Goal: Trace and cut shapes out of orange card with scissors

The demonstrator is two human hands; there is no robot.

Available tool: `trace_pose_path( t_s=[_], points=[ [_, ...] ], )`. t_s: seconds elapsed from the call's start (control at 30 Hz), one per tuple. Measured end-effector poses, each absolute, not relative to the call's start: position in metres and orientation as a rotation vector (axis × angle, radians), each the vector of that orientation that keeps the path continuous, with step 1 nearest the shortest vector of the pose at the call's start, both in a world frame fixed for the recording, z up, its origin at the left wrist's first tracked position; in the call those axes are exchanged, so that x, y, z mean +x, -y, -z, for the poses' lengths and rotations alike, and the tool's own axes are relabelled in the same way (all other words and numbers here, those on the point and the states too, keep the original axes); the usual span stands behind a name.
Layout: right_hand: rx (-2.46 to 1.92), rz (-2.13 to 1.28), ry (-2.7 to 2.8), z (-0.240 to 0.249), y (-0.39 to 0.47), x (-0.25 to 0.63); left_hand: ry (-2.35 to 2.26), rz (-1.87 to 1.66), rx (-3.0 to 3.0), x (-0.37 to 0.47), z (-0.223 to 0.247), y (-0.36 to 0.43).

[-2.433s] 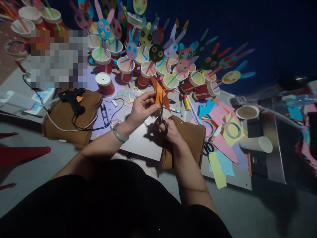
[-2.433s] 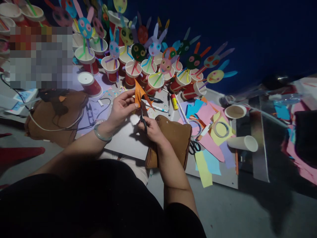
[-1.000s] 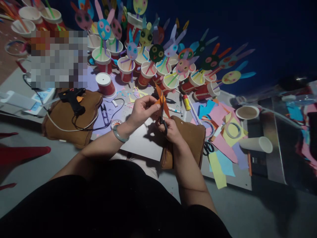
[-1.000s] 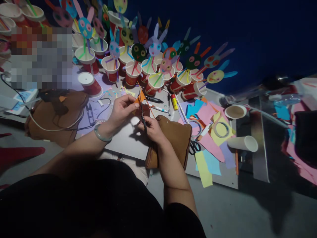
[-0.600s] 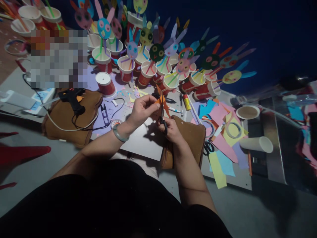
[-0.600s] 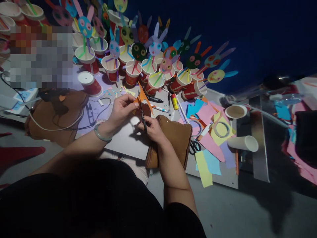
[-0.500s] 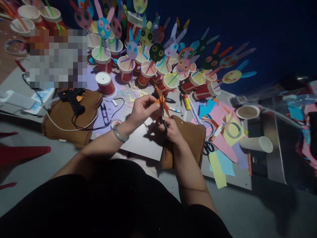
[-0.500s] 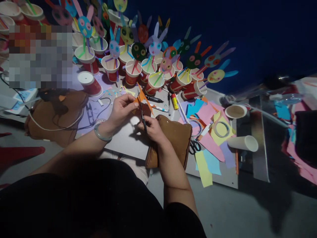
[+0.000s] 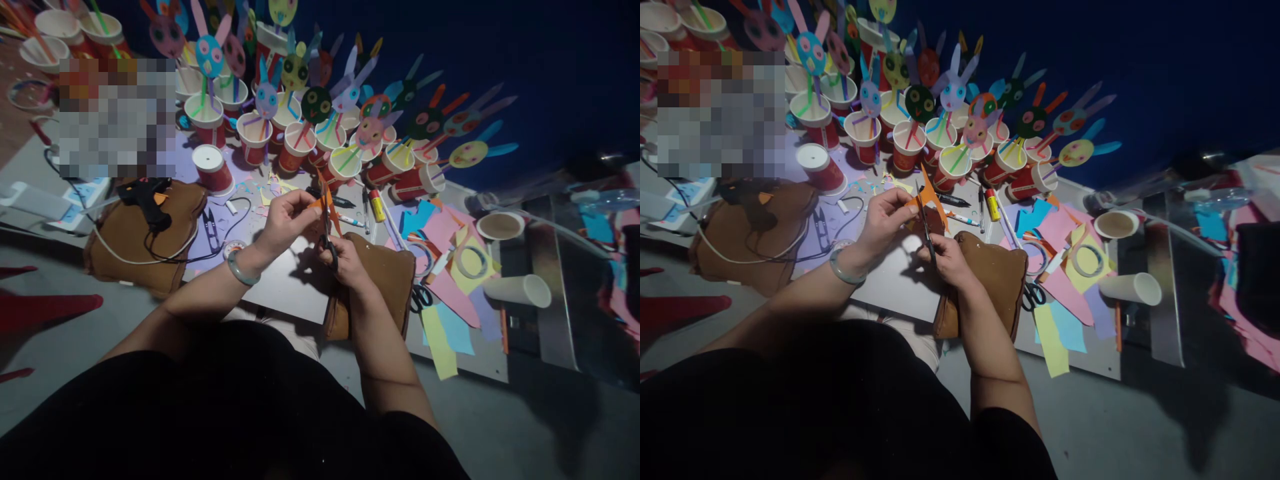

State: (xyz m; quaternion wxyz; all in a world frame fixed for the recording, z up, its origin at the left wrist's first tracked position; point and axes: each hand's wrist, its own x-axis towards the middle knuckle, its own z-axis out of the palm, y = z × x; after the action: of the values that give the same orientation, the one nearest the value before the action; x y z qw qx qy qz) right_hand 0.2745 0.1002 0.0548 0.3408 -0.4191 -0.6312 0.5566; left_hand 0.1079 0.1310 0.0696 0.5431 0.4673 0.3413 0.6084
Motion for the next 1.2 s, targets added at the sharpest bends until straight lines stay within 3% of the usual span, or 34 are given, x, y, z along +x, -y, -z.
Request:
trace_pose_path(
  t_s=[1.2],
  points=[
    [-1.109, -1.452, 1.671, -0.0557, -0.0993, 0.2759, -0.810, -1.458, 1.106, 0.1073, -0.0700, -0.1307]
  ],
)
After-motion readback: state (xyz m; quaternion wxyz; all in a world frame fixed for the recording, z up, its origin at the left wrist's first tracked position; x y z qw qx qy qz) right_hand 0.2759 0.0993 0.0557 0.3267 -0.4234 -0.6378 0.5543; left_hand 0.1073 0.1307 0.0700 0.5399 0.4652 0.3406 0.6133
